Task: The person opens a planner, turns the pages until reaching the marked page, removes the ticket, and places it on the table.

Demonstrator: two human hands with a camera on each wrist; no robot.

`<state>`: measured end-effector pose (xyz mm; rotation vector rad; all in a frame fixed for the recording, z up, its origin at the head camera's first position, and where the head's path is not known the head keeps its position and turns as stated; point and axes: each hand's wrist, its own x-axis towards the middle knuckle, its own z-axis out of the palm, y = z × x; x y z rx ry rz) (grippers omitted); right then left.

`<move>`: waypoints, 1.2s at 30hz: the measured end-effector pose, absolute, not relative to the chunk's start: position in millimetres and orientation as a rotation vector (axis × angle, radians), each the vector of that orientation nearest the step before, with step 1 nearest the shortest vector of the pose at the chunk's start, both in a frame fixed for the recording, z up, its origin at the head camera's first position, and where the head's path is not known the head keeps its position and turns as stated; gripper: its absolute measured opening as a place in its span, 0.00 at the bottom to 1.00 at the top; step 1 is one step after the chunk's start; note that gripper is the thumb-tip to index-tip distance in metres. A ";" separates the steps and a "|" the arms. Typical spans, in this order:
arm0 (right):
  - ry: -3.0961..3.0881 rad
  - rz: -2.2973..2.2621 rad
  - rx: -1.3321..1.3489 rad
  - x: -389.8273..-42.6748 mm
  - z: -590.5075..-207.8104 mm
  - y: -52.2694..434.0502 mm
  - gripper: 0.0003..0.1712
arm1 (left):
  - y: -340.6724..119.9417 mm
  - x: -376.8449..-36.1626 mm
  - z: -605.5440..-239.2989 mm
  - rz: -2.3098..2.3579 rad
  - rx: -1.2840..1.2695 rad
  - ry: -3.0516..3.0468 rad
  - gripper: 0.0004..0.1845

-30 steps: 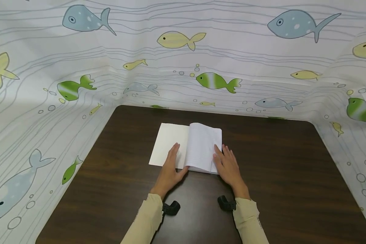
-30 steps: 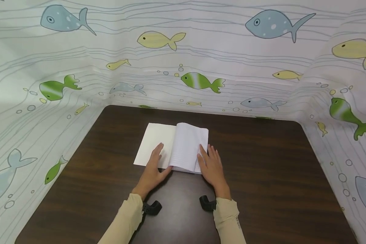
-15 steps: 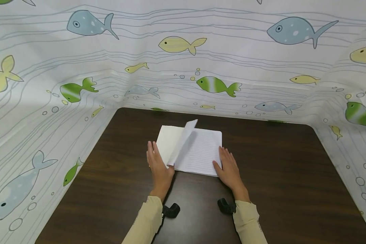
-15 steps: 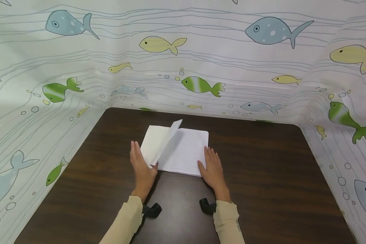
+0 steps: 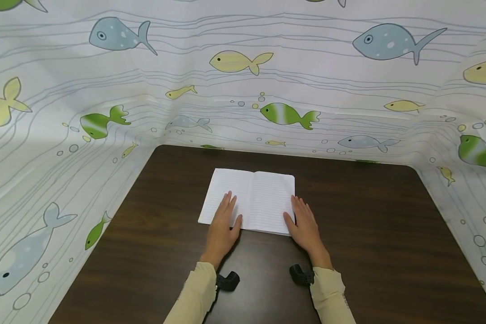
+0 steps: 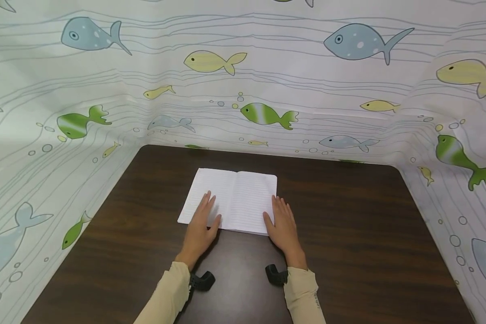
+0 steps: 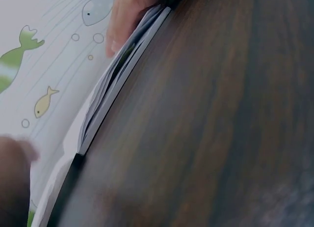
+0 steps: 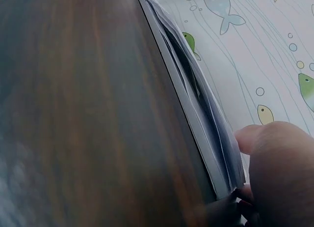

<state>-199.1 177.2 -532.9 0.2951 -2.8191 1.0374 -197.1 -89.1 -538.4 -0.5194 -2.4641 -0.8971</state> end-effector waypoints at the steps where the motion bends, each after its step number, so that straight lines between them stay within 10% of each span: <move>1: -2.818 1.046 0.289 -199.1 -532.7 177.1 0.38 | -88.1 -196.5 -539.0 -0.908 -0.580 -2.489 0.32; 9: -2.813 1.089 0.246 -197.3 -532.4 176.1 0.38 | -83.2 -191.6 -542.3 -0.742 -0.926 -2.666 0.32; 36: -2.878 1.016 0.228 -196.1 -534.1 173.6 0.35 | -85.0 -187.3 -541.7 -0.840 -0.846 -2.656 0.39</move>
